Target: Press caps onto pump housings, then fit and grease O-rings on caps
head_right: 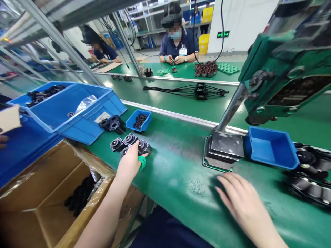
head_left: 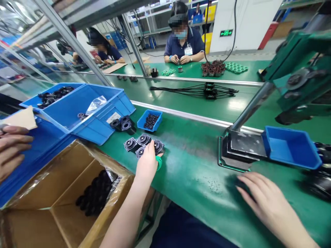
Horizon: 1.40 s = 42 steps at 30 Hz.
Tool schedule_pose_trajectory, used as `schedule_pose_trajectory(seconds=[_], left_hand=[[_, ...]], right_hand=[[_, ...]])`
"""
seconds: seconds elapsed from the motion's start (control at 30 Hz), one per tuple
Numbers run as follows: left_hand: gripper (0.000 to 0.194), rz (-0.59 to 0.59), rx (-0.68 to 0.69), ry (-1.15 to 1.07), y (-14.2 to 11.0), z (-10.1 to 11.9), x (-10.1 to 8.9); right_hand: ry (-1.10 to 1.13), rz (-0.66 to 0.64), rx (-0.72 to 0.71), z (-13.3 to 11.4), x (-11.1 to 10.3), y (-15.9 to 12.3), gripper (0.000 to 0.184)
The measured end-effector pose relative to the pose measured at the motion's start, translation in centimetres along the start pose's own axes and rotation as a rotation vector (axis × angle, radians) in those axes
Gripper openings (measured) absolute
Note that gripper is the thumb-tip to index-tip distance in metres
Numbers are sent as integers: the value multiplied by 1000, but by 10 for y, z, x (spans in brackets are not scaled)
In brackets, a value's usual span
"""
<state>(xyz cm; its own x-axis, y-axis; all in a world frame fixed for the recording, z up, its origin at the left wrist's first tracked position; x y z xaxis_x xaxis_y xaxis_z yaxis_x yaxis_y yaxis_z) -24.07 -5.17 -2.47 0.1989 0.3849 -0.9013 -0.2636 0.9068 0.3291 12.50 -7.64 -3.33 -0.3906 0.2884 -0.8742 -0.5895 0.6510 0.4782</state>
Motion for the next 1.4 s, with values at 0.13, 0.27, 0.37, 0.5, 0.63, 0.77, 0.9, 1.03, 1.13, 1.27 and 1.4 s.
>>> schedule_pose_trajectory(seconds=[0.13, 0.27, 0.37, 0.5, 0.63, 0.77, 0.9, 1.03, 1.13, 1.27, 1.4], left_hand=[[55, -114, 60, -122, -5, 14, 11], [55, -478, 397, -437, -19, 75, 28], [61, -768, 621, -565, -33, 121, 39], [60, -833, 662, -700, -34, 152, 44], [52, -613, 489, -846, -28, 135, 32], [25, -426, 449, -919, -41, 124, 16], [20, -404, 463, -967, -54, 145, 13], [18, -306, 606, -858, -56, 166, 1], [29, -241, 776, -800, -63, 175, -9], [42, -249, 787, -948, -67, 168, -14], [33, -236, 384, -1174, -51, 136, 3]], right_hand=[[-192, 10, 120, 56, -23, -38, 42], [-277, 85, 266, 62, -58, -39, 53], [8, 35, 268, 28, -52, -9, 61], [400, -266, 183, -24, 8, 35, 74], [442, -294, 111, -42, 33, 54, 62], [303, -181, 121, -46, 12, 57, 61], [460, -73, 128, -55, -15, 69, 30], [733, -86, 206, -56, -16, 78, 9], [891, -125, 269, -48, -14, 77, 11], [911, -86, 308, -25, -22, 74, 9], [691, -17, 189, -8, -26, 68, 1]])
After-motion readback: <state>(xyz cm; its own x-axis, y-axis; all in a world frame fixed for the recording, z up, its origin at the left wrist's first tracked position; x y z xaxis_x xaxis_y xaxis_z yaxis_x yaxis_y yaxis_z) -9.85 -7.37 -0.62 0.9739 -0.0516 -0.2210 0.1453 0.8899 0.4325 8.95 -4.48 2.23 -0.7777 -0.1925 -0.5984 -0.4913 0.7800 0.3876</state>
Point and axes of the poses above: each hand's wrist, its own y-axis towards the middle knuckle, its own x-axis out of the palm, z = x × y, the point moved 9 cm from there along y, towards the middle knuckle, and after that the axes turned 1 degree about x, right-handed, at the moved point
